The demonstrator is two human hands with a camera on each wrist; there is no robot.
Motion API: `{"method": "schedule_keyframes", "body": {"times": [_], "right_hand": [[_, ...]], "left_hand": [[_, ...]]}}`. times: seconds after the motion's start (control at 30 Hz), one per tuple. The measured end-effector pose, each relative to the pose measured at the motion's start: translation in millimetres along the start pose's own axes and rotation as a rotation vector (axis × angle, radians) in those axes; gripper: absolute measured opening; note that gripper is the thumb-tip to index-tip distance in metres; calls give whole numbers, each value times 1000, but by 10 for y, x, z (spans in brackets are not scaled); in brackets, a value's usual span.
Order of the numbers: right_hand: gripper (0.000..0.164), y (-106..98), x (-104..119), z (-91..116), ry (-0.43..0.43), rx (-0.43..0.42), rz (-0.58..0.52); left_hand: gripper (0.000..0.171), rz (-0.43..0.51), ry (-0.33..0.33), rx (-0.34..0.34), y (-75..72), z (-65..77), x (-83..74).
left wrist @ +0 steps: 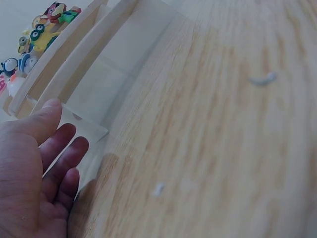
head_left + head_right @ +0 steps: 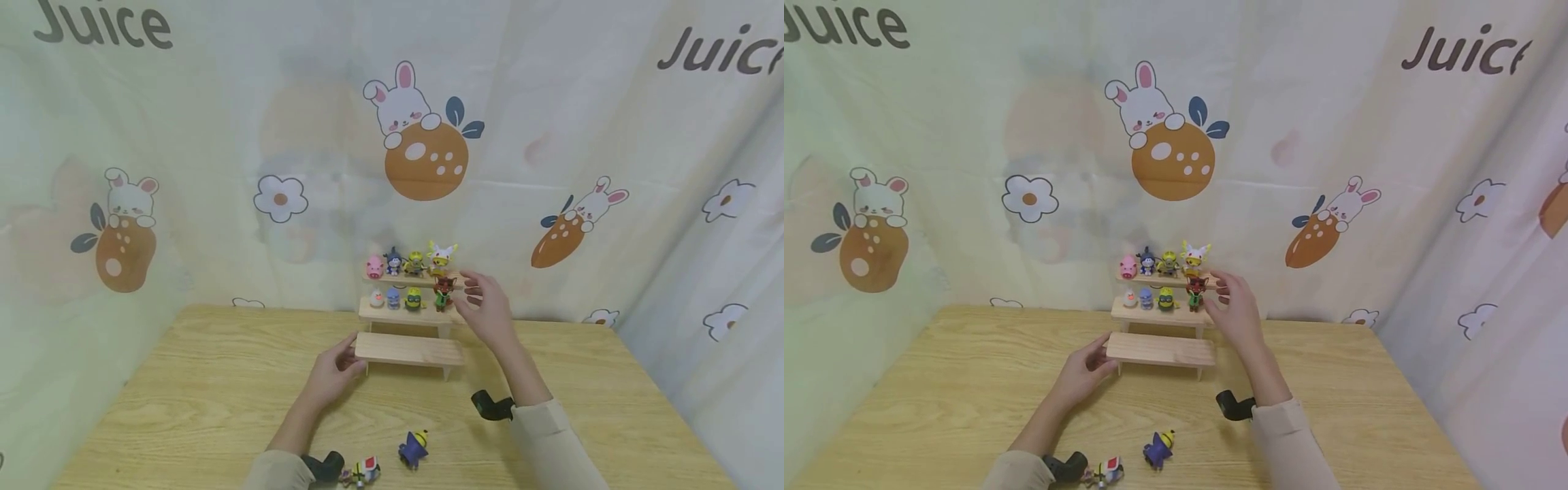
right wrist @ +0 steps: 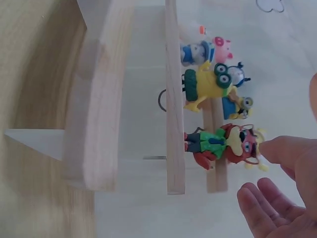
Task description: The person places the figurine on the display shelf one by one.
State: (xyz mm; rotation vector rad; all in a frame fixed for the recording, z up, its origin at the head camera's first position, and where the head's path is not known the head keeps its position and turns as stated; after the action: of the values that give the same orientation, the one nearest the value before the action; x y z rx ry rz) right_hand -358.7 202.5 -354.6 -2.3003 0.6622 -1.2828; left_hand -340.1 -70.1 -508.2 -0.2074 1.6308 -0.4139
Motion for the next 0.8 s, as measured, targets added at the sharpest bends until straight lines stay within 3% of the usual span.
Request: {"method": "schedule_keyframes", "body": {"times": [0.3,0.53,0.67,0.8], "right_hand": [[48,16,218,345,-52,-1,19],[44,106,438,503,-107,23,10],[35,209,563,521,-140,94,40],[29,413,660,606,-137,226,98]], "left_hand": [[65,-4,-5,0,13,31,13],[66,11,-14,5,30,29,9],[65,26,-6,-15,-3,-10,-14],[64,34,1,-14,-14,-13,-14]]}}
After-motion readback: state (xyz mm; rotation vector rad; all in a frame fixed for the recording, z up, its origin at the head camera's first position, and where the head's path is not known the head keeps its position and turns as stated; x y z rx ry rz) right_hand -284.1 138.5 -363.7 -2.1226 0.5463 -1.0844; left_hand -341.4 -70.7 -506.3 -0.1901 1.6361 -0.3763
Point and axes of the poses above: each hand's wrist, its own z-axis away from the middle knuckle, its own y-axis out of the palm, x = y × z, the point moved 10 cm from there along -z, towards the middle knuckle, and after that the axes turned 9 degrees about -y, right-handed, at the moved point
